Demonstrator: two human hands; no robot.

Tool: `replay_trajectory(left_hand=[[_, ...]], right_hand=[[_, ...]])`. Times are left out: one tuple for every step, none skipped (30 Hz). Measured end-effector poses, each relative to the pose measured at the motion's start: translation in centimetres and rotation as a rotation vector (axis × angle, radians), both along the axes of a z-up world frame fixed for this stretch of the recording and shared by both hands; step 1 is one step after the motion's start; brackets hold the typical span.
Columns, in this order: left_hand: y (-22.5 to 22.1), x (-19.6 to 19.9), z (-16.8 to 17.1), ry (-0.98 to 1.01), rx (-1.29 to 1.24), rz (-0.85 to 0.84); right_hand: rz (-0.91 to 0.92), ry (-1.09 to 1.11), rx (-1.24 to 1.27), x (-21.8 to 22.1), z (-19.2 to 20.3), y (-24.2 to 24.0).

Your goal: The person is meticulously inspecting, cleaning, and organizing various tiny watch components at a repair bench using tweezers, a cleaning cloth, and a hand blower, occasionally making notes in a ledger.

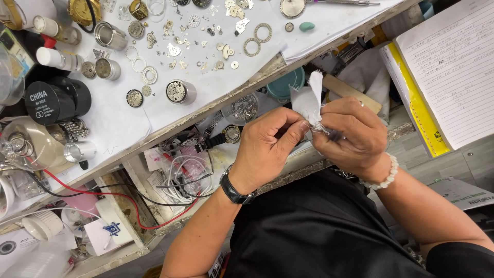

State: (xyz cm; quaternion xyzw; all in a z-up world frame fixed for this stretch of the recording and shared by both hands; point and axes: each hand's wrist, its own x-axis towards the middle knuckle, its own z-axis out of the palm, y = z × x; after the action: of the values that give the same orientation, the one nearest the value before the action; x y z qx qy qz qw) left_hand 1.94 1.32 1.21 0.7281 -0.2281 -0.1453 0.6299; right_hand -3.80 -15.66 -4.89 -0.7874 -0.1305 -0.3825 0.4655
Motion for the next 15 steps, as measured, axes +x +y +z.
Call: replay_trajectory(left_hand=[[0.1,0.1,0.0,0.0,0.002,-0.001],[0.2,0.2,-0.1,0.01,0.002,0.001],[0.3,0.3,-0.1,0.02,0.003,0.002],[0.3,0.4,0.0,0.021,0.004,-0.002],[0.3,0.6,0.1,0.005,0.002,-0.004],[0.4,0.7,0.2,-0.01,-0.001,-0.007],[0.3,0.7,0.2,-0.01,0.0,-0.007],[0.2,0.7,0.2,-0.01,-0.002,-0.025],[0.1,0.6,0.2,-0.01,-0.004,-0.045],[0.0,0.5,0.1,-0.01,-0.005,-0.048],[-0.1,0.4,0.0,-0.005,-0.005,-0.053],[-0.2,0.3,0.0,0.0,-0.005,-0.057],[-0.2,0.1,-0.1,-0.001,-0.005,-0.058],[-0.3,0.0,-0.1,0.003,-0.006,-0.064],[-0.3,-0.2,-0.2,0.008,-0.006,-0.068]], right_hand=[[-0.001,0.0,0.002,-0.2,0.8,-0.1],[0.068,0.071,0.034,-0.4,1.6,-0.2],[0.135,0.141,0.067,-0.6,2.3,-0.4],[0.132,0.142,0.069,-0.9,2.4,-0.6],[0.166,0.227,0.099,-1.1,2.4,-1.0],[0.201,0.312,0.13,-1.4,2.5,-1.2],[0.2,0.311,0.131,-1.2,2.5,-1.1],[0.145,0.265,0.081,-1.0,2.5,-0.9],[0.087,0.219,0.029,-0.8,2.5,-0.8],[0.084,0.219,0.029,-0.6,2.4,-0.6],[0.037,0.167,-0.009,-0.5,2.4,-0.5],[-0.01,0.115,-0.047,-0.3,2.3,-0.4],[-0.01,0.114,-0.046,-0.3,1.8,-0.5],[-0.026,0.076,-0.061,-0.3,1.3,-0.5],[-0.039,0.04,-0.076,-0.3,0.8,-0.4]])
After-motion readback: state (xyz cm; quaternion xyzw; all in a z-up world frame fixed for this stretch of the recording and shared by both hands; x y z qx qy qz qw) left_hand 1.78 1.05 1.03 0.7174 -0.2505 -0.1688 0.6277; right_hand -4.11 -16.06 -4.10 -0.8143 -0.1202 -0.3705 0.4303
